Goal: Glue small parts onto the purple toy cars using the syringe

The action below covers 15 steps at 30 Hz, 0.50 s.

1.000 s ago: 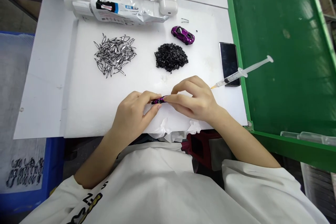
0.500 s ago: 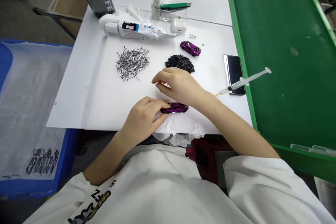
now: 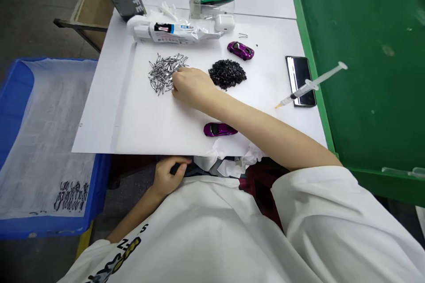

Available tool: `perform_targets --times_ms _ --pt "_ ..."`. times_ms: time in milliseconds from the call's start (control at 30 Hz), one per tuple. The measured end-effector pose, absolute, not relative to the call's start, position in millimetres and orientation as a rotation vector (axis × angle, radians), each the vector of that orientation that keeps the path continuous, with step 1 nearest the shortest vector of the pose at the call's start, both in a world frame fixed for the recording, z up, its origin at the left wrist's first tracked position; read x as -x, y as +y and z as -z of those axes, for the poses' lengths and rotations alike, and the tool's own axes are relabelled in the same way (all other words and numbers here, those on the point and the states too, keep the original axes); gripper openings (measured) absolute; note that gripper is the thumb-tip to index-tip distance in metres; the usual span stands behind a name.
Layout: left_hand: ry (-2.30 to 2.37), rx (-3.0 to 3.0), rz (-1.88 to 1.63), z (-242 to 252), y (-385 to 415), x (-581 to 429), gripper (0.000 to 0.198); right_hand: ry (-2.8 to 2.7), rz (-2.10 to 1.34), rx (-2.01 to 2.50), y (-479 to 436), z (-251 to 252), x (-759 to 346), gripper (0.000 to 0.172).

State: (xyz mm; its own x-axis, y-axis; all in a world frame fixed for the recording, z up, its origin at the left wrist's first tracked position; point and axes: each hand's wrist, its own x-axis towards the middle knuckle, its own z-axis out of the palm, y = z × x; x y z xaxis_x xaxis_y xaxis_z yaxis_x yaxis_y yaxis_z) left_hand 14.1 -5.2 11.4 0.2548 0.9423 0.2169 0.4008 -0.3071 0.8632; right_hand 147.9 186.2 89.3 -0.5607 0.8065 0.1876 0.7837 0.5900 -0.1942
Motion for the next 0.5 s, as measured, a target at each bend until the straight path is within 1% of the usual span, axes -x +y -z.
perform_targets --times_ms 67,133,167,267,300,333,400,467,500 --pt "1.318 -1.764 -0.892 -2.0 -1.4 -19.3 0.017 -2.577 -0.088 1.302 190.1 -88.1 -145.8 0.012" --pt "1.329 -1.706 -0.771 2.3 3.9 -26.0 0.028 -2.583 -0.082 1.356 187.9 -96.7 -150.1 0.012" --pt "1.318 -1.676 -0.720 3.1 6.1 -28.4 0.029 -2.564 -0.088 1.386 182.2 -104.8 -155.5 0.011" --pt "1.250 -1.559 -0.631 1.6 8.7 -27.3 0.022 -2.426 -0.198 1.386 142.7 -136.0 -183.3 0.006" --pt "1.210 -1.507 -0.612 0.4 8.3 -24.2 0.023 -2.376 -0.289 1.355 123.3 -145.2 -194.8 0.005" --pt "1.159 -1.449 -0.593 -0.9 7.6 -20.4 0.027 -2.307 -0.377 1.334 102.6 -152.1 -206.1 0.003" --pt "1.033 -1.312 -0.550 -3.6 5.9 -13.7 0.046 -2.187 -0.535 1.247 61.9 -155.6 -226.0 0.005" --pt "0.924 -1.163 -0.503 -6.0 5.1 -12.2 0.066 -2.161 -0.705 1.149 29.3 -145.0 -239.2 0.007" --pt "0.890 -1.091 -0.479 -7.3 5.1 -14.3 0.071 -2.163 -0.774 1.096 17.5 -135.7 -243.1 0.008"
